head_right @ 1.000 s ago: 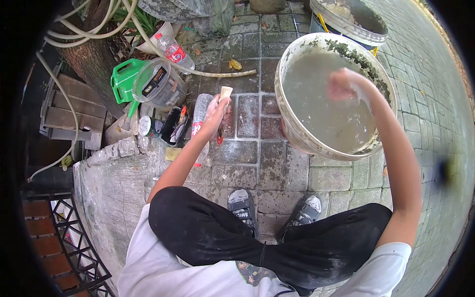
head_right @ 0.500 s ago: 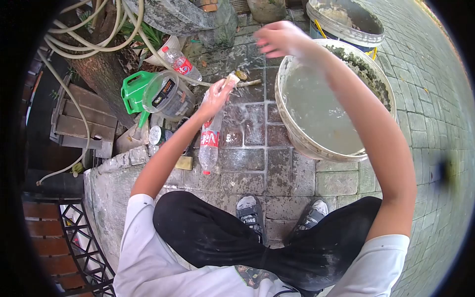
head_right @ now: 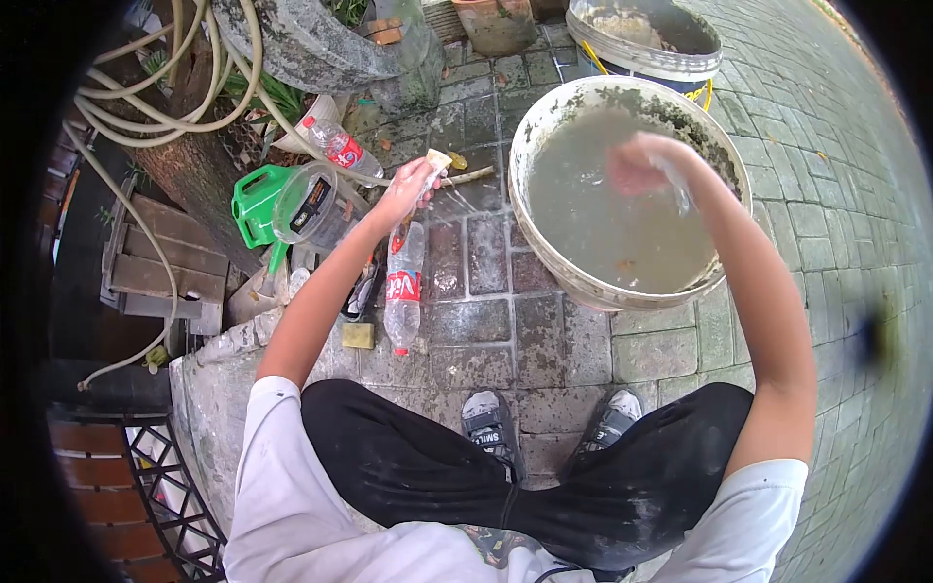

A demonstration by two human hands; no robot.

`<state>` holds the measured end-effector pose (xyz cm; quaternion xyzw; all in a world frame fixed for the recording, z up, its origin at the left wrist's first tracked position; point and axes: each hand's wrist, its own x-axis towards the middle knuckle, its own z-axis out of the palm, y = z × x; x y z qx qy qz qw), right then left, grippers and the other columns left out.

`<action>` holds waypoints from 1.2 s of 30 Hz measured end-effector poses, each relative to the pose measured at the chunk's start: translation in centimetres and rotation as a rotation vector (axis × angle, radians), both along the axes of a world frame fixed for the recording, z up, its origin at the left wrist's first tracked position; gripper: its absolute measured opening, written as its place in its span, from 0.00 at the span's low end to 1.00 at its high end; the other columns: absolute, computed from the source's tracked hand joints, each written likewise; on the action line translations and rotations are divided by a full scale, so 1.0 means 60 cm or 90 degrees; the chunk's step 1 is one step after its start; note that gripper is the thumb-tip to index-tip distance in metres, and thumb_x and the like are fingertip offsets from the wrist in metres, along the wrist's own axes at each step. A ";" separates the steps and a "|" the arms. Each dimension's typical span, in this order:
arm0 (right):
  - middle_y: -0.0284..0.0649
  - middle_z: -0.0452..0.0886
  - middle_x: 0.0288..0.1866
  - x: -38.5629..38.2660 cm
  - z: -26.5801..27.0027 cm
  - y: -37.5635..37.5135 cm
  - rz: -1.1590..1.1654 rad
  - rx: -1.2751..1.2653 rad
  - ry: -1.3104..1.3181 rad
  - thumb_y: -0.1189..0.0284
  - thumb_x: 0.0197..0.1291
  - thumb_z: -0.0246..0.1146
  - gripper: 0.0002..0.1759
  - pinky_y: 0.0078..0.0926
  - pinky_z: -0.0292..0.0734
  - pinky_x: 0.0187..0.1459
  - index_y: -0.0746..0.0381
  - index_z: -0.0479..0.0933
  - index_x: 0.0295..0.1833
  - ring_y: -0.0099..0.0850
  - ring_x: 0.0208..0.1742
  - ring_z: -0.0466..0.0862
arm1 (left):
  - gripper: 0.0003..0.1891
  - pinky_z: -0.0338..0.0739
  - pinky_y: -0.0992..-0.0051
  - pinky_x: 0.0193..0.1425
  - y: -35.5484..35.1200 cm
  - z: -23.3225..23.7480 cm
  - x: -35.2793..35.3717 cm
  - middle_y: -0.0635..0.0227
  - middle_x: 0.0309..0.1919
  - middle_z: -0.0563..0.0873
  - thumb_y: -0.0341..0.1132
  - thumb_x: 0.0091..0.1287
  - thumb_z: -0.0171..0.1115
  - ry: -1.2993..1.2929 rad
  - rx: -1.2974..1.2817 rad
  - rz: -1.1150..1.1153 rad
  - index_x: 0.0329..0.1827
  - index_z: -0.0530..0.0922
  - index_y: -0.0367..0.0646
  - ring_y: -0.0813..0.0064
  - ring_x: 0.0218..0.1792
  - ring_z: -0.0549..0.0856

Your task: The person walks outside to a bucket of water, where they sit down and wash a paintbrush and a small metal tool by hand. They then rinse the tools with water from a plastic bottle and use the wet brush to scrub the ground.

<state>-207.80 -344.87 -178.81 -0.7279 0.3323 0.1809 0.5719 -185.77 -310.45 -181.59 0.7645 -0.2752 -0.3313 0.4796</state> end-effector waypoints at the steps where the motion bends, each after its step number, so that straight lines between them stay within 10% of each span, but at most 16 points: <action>1: 0.46 0.83 0.44 0.016 0.034 0.023 0.009 0.035 -0.062 0.64 0.66 0.55 0.18 0.31 0.83 0.46 0.69 0.78 0.46 0.34 0.42 0.85 | 0.16 0.66 0.83 0.25 0.000 -0.010 -0.002 0.77 0.27 0.77 0.44 0.72 0.46 -0.026 -0.022 0.028 0.43 0.78 0.42 0.88 0.22 0.70; 11: 0.45 0.83 0.43 0.189 0.168 0.221 0.120 0.117 -0.368 0.62 0.66 0.56 0.20 0.26 0.81 0.49 0.68 0.75 0.53 0.31 0.46 0.83 | 0.19 0.57 0.84 0.19 -0.017 0.006 -0.016 0.80 0.19 0.70 0.54 0.69 0.54 -0.014 -0.017 0.124 0.36 0.76 0.46 0.89 0.19 0.67; 18: 0.33 0.81 0.36 0.105 0.084 0.024 -0.098 -0.058 -0.361 0.61 0.66 0.54 0.16 0.21 0.81 0.42 0.60 0.80 0.47 0.22 0.38 0.82 | 0.22 0.73 0.69 0.39 0.002 -0.045 0.013 0.68 0.26 0.79 0.52 0.70 0.53 -0.320 -0.036 0.030 0.41 0.78 0.38 0.73 0.30 0.77; 23: 0.37 0.81 0.34 0.006 0.046 -0.045 -0.149 -0.187 -0.053 0.64 0.60 0.54 0.15 0.25 0.80 0.30 0.62 0.80 0.43 0.24 0.29 0.82 | 0.27 0.70 0.72 0.34 -0.004 -0.049 0.011 0.66 0.21 0.78 0.56 0.71 0.45 -0.236 0.065 0.025 0.36 0.79 0.38 0.75 0.23 0.74; 26: 0.39 0.82 0.35 -0.004 -0.031 -0.080 0.108 -0.386 0.195 0.64 0.57 0.57 0.16 0.28 0.80 0.29 0.64 0.79 0.44 0.27 0.30 0.83 | 0.24 0.72 0.71 0.35 -0.005 -0.073 0.021 0.65 0.24 0.78 0.55 0.71 0.48 -0.195 0.066 -0.008 0.45 0.78 0.39 0.75 0.24 0.74; 32: 0.46 0.82 0.46 0.045 0.023 0.001 -0.038 0.155 -0.138 0.66 0.69 0.52 0.16 0.30 0.82 0.50 0.68 0.75 0.52 0.33 0.45 0.84 | 0.19 0.68 0.82 0.27 -0.010 -0.032 -0.027 0.72 0.32 0.75 0.46 0.72 0.52 -0.124 0.016 -0.068 0.62 0.66 0.50 0.86 0.24 0.71; 36: 0.46 0.82 0.50 0.119 0.164 0.122 0.048 0.243 -0.317 0.61 0.70 0.51 0.20 0.26 0.80 0.55 0.67 0.74 0.54 0.32 0.49 0.84 | 0.20 0.72 0.72 0.43 -0.021 -0.032 -0.017 0.66 0.38 0.75 0.42 0.71 0.54 -0.194 -0.021 -0.076 0.63 0.64 0.50 0.73 0.37 0.76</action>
